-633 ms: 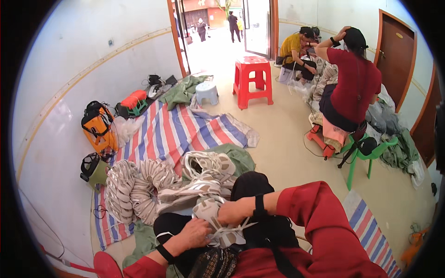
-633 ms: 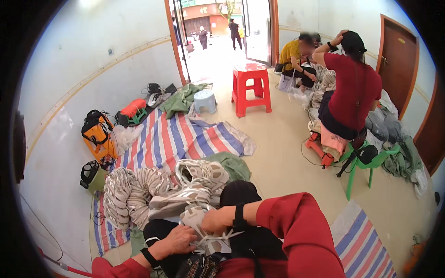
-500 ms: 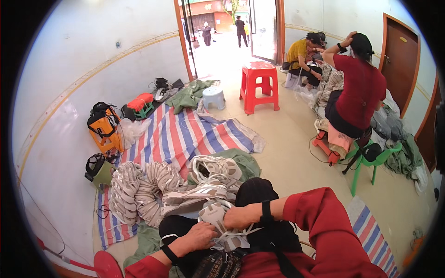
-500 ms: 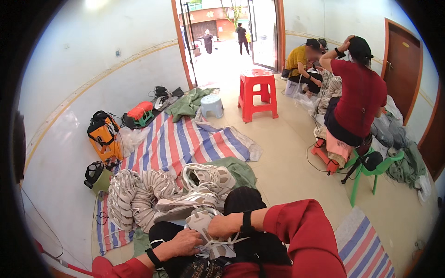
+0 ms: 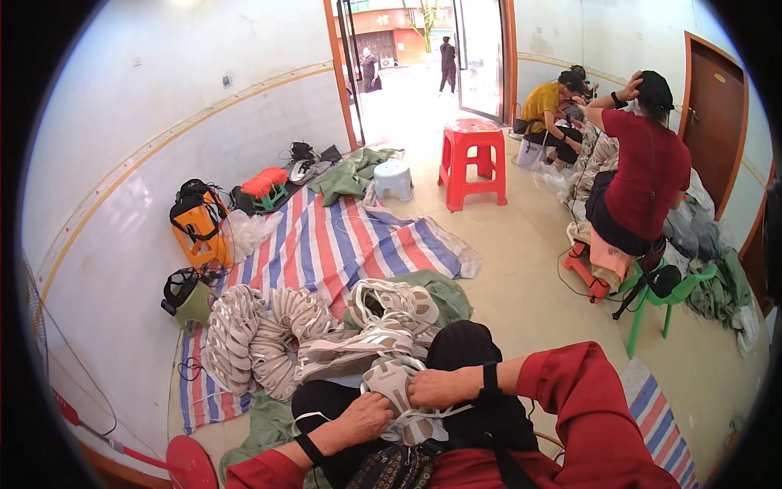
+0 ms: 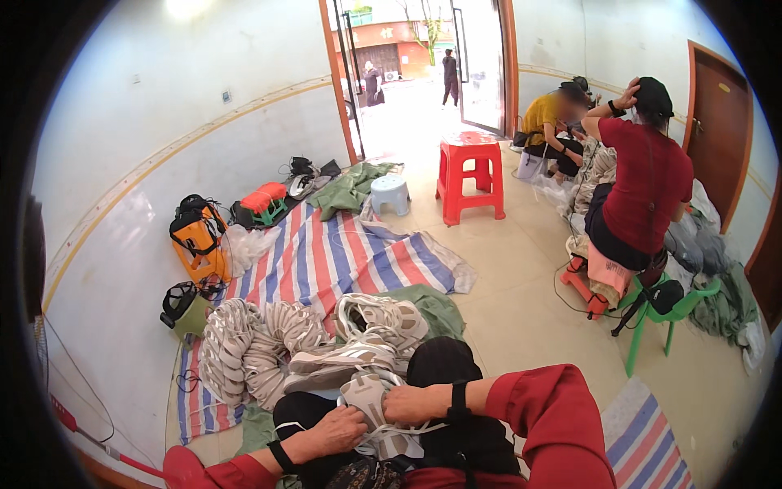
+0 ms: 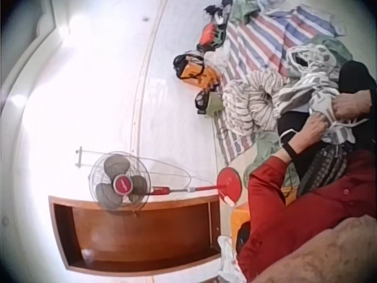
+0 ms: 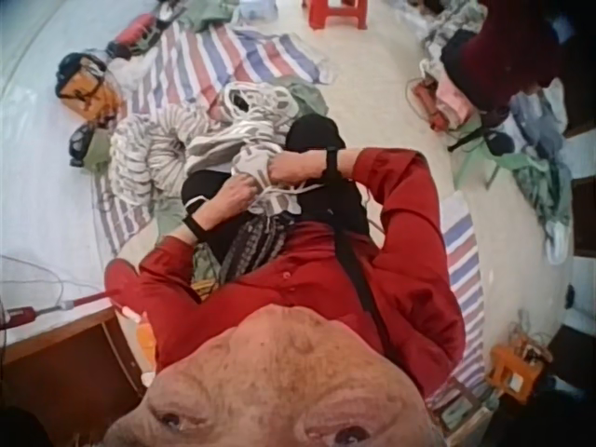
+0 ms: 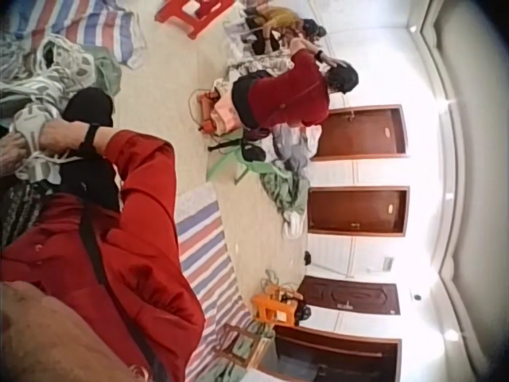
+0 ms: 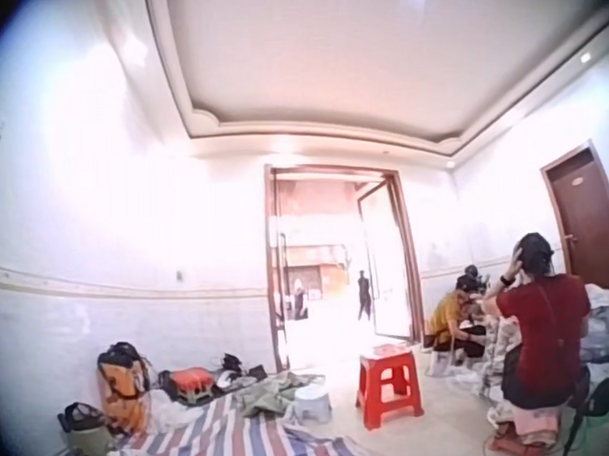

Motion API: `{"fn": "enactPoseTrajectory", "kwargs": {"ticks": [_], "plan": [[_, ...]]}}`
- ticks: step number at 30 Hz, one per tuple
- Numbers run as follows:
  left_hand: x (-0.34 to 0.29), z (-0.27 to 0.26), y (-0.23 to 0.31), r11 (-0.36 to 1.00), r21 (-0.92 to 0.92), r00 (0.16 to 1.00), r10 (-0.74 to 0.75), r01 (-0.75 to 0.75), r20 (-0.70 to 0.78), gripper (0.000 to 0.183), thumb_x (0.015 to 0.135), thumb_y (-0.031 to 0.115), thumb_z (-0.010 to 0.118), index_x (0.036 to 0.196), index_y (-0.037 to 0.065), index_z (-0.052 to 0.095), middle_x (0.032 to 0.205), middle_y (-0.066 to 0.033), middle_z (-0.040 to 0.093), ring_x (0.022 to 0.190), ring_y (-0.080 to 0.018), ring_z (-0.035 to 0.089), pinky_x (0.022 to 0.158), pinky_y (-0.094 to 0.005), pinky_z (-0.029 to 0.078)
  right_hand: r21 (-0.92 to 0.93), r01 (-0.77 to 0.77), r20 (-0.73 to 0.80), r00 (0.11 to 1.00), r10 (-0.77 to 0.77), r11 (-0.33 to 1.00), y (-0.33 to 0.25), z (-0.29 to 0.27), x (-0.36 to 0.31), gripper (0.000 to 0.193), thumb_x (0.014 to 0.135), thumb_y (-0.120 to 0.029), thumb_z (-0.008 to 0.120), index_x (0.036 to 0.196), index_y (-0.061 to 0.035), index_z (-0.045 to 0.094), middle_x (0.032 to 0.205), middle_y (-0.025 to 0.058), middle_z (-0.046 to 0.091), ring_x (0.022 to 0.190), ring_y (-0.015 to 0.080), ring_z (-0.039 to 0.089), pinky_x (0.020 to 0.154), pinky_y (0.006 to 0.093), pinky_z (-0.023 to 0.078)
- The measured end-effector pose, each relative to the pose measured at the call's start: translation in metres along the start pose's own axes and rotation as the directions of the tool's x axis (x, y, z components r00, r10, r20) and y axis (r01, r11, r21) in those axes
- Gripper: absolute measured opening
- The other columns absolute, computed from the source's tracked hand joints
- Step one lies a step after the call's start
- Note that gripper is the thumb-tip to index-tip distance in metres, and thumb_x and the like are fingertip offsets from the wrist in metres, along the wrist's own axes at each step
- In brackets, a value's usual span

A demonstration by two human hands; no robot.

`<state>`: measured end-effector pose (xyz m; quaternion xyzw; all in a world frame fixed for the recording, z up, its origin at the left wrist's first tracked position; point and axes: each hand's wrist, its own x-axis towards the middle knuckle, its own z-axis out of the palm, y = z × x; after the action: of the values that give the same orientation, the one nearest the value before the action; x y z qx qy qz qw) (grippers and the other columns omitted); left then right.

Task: Lacing a pair of white and tan sneakers in a workshop environment.

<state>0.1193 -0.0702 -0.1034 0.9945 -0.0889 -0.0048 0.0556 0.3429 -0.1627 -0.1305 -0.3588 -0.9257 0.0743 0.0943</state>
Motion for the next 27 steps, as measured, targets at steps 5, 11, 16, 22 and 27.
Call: {"fn": "enactPoseTrajectory", "kwargs": {"ticks": [5, 11, 16, 22, 27], "plan": [[0.001, 0.001, 0.010, 0.987, -0.012, 0.986, -0.158, 0.159, 0.045, 0.017, 0.077, 0.024, 0.059, 0.070, 0.008, 0.061, 0.075, -0.0087, 0.055, 0.079, -0.0270, 0.057, 0.073, -0.0405, 0.042, -0.025, -0.010, -0.125, 0.992, 0.007, 1.000, -0.007, -0.002, -0.004, 0.011, 0.070, -0.017, 0.064, 0.071, -0.0057, 0.067, 0.078, 0.0134, 0.065, 0.081, 0.0333, 0.064, 0.068, 0.0443, 0.049], [0.015, 0.009, 0.013, 0.956, 0.010, 0.954, -0.292, 0.292, 0.063, 0.021, 0.073, 0.024, 0.060, 0.062, 0.007, 0.066, 0.066, -0.0122, 0.063, 0.073, -0.0295, 0.063, 0.066, -0.0438, 0.042, 0.069, -0.244, 0.294, 0.932, 0.214, 0.967, -0.010, -0.019, 0.013, 0.018, 0.064, -0.015, 0.063, 0.075, -0.0016, 0.067, 0.077, 0.0160, 0.066, 0.079, 0.0332, 0.065, 0.070, 0.0439, 0.050], [0.016, 0.019, 0.021, 0.933, 0.023, 0.933, -0.359, 0.360, -0.027, 0.020, 0.072, 0.023, 0.060, 0.063, 0.006, 0.066, 0.069, -0.0118, 0.065, 0.073, -0.0286, 0.063, 0.069, -0.0425, 0.042, -0.005, -0.419, 0.117, 0.902, 0.416, 0.908, -0.012, 0.001, 0.017, 0.017, 0.063, -0.014, 0.061, 0.069, 0.0002, 0.068, 0.068, 0.0189, 0.066, 0.066, 0.0367, 0.066, 0.060, 0.0440, 0.050], [0.017, 0.017, 0.028, 0.885, 0.027, 0.885, -0.463, 0.465, -0.048, 0.021, 0.072, 0.024, 0.060, 0.065, 0.006, 0.069, 0.073, -0.0117, 0.066, 0.076, -0.0275, 0.062, 0.073, -0.0413, 0.041, 0.025, -0.455, 0.173, 0.879, 0.445, 0.890, -0.019, -0.013, 0.028, 0.016, 0.065, -0.013, 0.061, 0.068, 0.0011, 0.067, 0.070, 0.0186, 0.066, 0.069, 0.0359, 0.067, 0.061, 0.0457, 0.050], [0.022, 0.011, 0.032, 0.861, 0.025, 0.861, -0.508, 0.508, 0.001, 0.022, 0.073, 0.025, 0.060, 0.068, 0.006, 0.071, 0.074, -0.0115, 0.066, 0.078, -0.0267, 0.062, 0.074, -0.0418, 0.040, 0.074, -0.567, 0.153, 0.819, 0.552, 0.820, -0.016, -0.002, 0.025, 0.017, 0.069, -0.015, 0.059, 0.073, 0.0002, 0.066, 0.073, 0.0211, 0.066, 0.073, 0.0374, 0.067, 0.066, 0.0499, 0.050]]}}
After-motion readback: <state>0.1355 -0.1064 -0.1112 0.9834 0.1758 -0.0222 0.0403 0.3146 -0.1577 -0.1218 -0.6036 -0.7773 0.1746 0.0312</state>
